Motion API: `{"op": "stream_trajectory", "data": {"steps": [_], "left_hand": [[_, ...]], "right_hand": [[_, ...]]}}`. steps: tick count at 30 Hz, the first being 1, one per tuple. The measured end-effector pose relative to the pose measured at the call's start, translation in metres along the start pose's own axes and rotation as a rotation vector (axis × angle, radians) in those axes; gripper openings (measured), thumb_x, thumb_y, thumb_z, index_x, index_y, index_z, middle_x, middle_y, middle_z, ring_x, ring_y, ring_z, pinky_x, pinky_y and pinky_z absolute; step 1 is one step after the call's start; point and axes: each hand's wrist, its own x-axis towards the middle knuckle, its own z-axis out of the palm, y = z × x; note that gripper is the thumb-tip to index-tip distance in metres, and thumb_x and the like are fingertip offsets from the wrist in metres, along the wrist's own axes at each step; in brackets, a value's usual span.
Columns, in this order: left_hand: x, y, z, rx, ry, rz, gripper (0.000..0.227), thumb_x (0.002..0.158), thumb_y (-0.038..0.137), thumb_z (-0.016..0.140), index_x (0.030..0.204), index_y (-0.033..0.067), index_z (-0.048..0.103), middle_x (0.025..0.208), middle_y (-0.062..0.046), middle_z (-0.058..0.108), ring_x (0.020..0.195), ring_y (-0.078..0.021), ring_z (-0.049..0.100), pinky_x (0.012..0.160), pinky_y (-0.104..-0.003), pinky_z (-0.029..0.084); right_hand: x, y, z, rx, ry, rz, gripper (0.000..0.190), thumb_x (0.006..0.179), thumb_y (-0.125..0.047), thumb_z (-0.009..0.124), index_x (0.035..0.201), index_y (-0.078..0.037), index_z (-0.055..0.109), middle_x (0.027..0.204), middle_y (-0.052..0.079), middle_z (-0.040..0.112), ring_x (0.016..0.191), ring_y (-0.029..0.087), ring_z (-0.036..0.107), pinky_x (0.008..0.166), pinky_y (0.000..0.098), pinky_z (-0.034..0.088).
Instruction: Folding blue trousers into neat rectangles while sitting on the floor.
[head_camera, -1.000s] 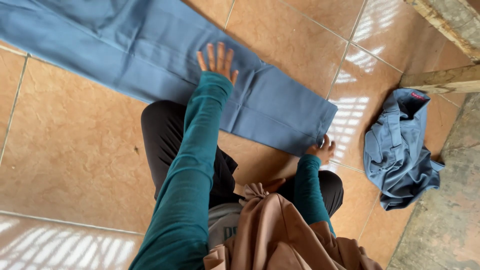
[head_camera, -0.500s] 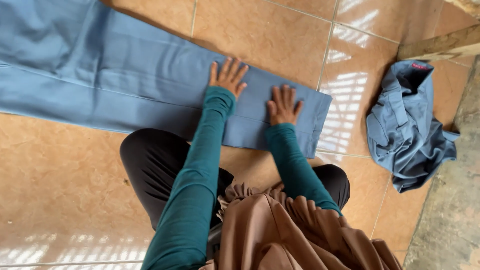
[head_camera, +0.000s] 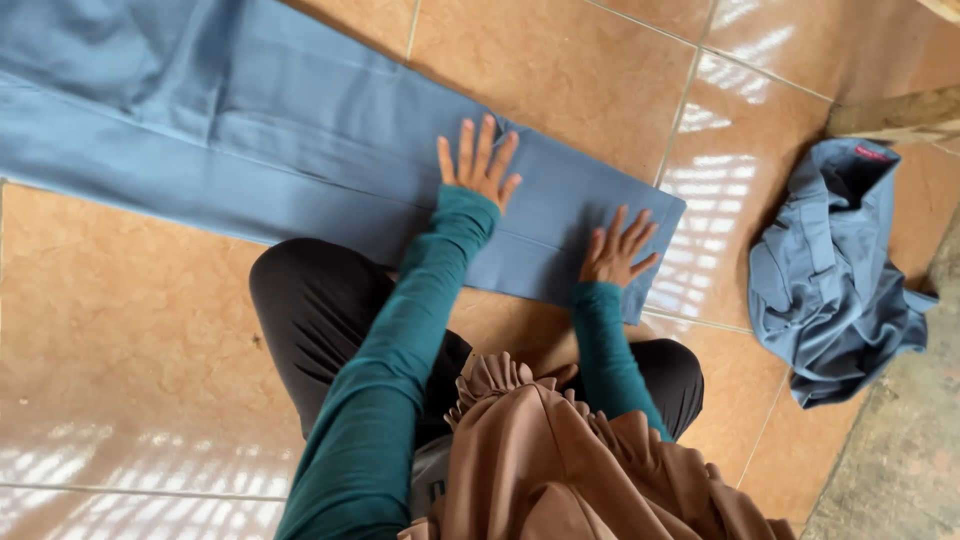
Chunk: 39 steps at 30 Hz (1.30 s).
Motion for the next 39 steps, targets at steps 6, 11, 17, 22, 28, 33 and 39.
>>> {"op": "stream_trajectory", "data": {"steps": [6, 11, 17, 22, 28, 33, 39], "left_hand": [[-0.018, 0.002, -0.003, -0.036, -0.149, 0.016, 0.057, 0.109, 0.057, 0.021, 0.162, 0.0410, 0.012, 0.171, -0.002, 0.000, 0.155, -0.0362, -0.005, 0.120, -0.072, -0.003], [-0.010, -0.004, -0.007, -0.046, -0.248, -0.050, 0.059, 0.110, 0.061, 0.021, 0.163, 0.0427, 0.002, 0.173, 0.000, -0.005, 0.156, -0.0331, -0.010, 0.121, -0.070, -0.007], [-0.071, 0.040, 0.005, 0.067, 0.239, -0.255, 0.068, 0.104, 0.062, 0.019, 0.162, 0.0286, 0.015, 0.169, -0.011, 0.014, 0.156, -0.0386, 0.011, 0.123, -0.069, 0.004], [-0.128, 0.053, 0.025, 0.014, -0.117, -0.182, 0.069, 0.105, 0.062, 0.026, 0.164, 0.0304, 0.010, 0.172, -0.009, 0.004, 0.157, -0.0365, 0.000, 0.122, -0.067, -0.003], [-0.131, 0.045, 0.024, 0.028, -0.228, -0.115, 0.069, 0.107, 0.061, 0.023, 0.165, 0.0294, 0.001, 0.172, -0.010, -0.004, 0.157, -0.0348, -0.007, 0.123, -0.065, -0.007], [-0.130, 0.064, 0.007, -0.035, -0.222, -0.122, 0.072, 0.106, 0.063, 0.027, 0.165, 0.0276, 0.008, 0.172, -0.011, 0.006, 0.158, -0.0350, 0.002, 0.123, -0.064, -0.004], [-0.126, 0.156, 0.060, -0.328, -0.008, 0.067, 0.074, 0.099, 0.064, 0.038, 0.161, 0.0243, 0.027, 0.170, -0.016, 0.016, 0.155, -0.0452, 0.013, 0.124, -0.061, 0.009]], "right_hand": [[-0.033, 0.043, 0.012, -0.007, -0.071, -0.116, 0.058, 0.110, -0.054, 0.030, 0.165, -0.039, 0.018, 0.175, 0.000, 0.006, 0.160, 0.028, -0.002, 0.123, 0.0647, -0.004], [-0.012, 0.089, 0.024, 0.033, -0.148, 0.111, 0.057, 0.111, -0.060, 0.023, 0.164, -0.048, 0.007, 0.173, -0.008, -0.003, 0.160, 0.023, -0.002, 0.124, 0.0662, 0.008], [0.033, 0.172, 0.092, 0.117, 0.018, 0.378, 0.096, 0.084, -0.068, 0.077, 0.159, -0.038, 0.027, 0.142, 0.001, 0.047, 0.126, 0.031, 0.050, 0.088, 0.0618, 0.053], [0.074, 0.196, 0.100, 0.263, -0.236, 0.469, 0.071, 0.066, -0.060, 0.088, 0.127, -0.032, 0.065, 0.108, 0.002, 0.071, 0.107, 0.030, 0.069, 0.090, 0.0488, 0.057], [0.078, 0.206, 0.024, 0.649, -0.428, 0.449, 0.070, 0.080, -0.053, 0.089, 0.138, -0.026, 0.061, 0.130, 0.011, 0.065, 0.123, 0.035, 0.060, 0.103, 0.0497, 0.050], [0.051, 0.195, -0.073, 0.988, -0.498, 0.375, 0.076, 0.094, -0.047, 0.082, 0.155, -0.021, 0.045, 0.151, 0.019, 0.048, 0.133, 0.042, 0.050, 0.108, 0.0548, 0.043], [0.003, 0.145, -0.225, 1.541, -0.280, 0.139, 0.090, 0.091, -0.033, 0.078, 0.159, 0.001, 0.030, 0.121, 0.011, 0.067, 0.087, 0.016, 0.074, 0.082, 0.0220, 0.064]]}}
